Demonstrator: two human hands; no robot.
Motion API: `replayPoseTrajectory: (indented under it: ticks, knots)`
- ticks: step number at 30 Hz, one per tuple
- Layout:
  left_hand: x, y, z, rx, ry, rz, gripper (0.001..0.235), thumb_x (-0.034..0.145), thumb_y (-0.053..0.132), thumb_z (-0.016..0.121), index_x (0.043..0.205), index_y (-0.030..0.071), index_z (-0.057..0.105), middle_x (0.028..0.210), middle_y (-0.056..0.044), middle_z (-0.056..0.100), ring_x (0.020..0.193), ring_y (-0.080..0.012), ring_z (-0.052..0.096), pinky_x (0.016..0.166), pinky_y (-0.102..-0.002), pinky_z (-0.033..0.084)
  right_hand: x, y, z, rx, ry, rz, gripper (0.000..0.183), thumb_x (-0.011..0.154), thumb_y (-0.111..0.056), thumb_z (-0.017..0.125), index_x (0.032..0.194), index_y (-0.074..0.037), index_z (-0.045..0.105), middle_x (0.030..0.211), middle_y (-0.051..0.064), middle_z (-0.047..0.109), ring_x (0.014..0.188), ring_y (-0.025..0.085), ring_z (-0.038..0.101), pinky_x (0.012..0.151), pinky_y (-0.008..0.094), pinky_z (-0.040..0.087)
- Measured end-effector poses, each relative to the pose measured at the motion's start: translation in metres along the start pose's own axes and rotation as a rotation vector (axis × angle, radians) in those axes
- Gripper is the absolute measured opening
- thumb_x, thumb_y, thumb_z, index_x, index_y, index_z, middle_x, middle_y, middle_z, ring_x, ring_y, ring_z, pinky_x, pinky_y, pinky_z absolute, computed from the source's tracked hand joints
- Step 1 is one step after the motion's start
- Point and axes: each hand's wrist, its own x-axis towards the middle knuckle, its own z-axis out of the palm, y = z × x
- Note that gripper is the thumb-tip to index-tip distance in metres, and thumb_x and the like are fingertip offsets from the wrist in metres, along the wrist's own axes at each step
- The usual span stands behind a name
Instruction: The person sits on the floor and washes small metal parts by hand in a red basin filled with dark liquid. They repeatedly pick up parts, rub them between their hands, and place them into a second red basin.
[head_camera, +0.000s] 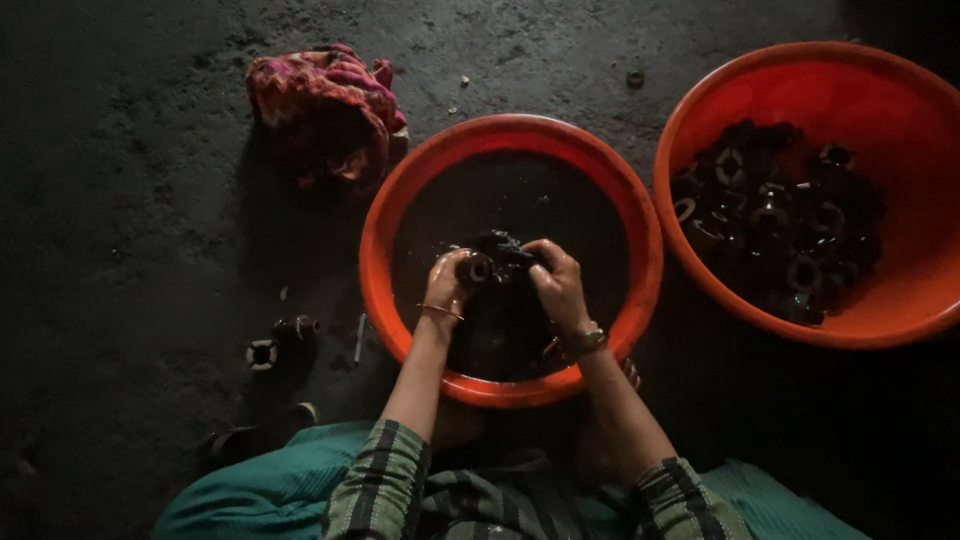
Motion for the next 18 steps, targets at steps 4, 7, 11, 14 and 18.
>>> replayPoseTrajectory:
  ticks: [4, 7, 11, 14, 18]
  knots:
    - [0.013, -0.015, -0.002, -0.001, -0.013, -0.104, 0.021, 0.095, 0.021, 0.070, 0.106, 0.004, 0.068, 0.100, -0.009, 0.069, 0.088, -0.0200, 0.068, 0.075, -0.034, 0.061, -0.011, -0.028, 0.020, -0.161, 0.031, -0.356, 0.037, 0.087, -0.002, 0.052, 0.121, -0.006, 0.066, 0.111, 0.011, 0.071, 0.100, 0.024, 0.074, 0.088, 0.034, 0.063]
    - [0.026, -0.032, 0.002, -0.031, 0.003, -0.148, 0.022, 0.098, 0.028, 0.070, 0.102, 0.006, 0.068, 0.093, -0.007, 0.068, 0.080, -0.0196, 0.066, 0.067, -0.033, 0.058, -0.013, -0.040, 0.041, -0.799, 0.076, -0.591, 0.039, 0.084, -0.013, 0.065, 0.123, -0.013, 0.068, 0.118, 0.020, 0.068, 0.093, 0.034, 0.070, 0.067, 0.038, 0.061]
    - [0.030, -0.045, 0.023, -0.113, 0.029, -0.083, 0.021, 0.089, 0.028, 0.060, 0.090, 0.009, 0.069, 0.084, -0.003, 0.071, 0.074, -0.0154, 0.067, 0.067, -0.028, 0.059, -0.011, -0.029, 0.052, -0.692, 0.145, -0.477, 0.033, 0.095, -0.019, 0.060, 0.124, -0.006, 0.063, 0.112, 0.024, 0.063, 0.079, 0.034, 0.069, 0.055, 0.040, 0.059]
    - [0.020, -0.044, 0.045, 0.082, -0.168, 0.203, 0.017, 0.097, 0.016, 0.064, 0.083, 0.011, 0.057, 0.079, 0.005, 0.057, 0.074, -0.0063, 0.054, 0.064, -0.022, 0.048, -0.010, -0.005, 0.050, -0.478, 0.220, -0.217, 0.020, 0.108, -0.020, 0.049, 0.115, -0.002, 0.056, 0.096, 0.016, 0.064, 0.067, 0.027, 0.067, 0.054, 0.041, 0.055]
    - [-0.002, -0.034, 0.073, 0.237, -0.176, 0.335, 0.028, 0.100, 0.013, 0.061, 0.075, 0.013, 0.048, 0.070, 0.008, 0.045, 0.065, -0.0017, 0.042, 0.056, -0.020, 0.039, 0.001, 0.035, 0.049, -0.093, 0.404, 0.012, 0.034, 0.115, -0.024, 0.041, 0.095, 0.000, 0.055, 0.077, 0.013, 0.056, 0.067, 0.022, 0.057, 0.061, 0.038, 0.046]
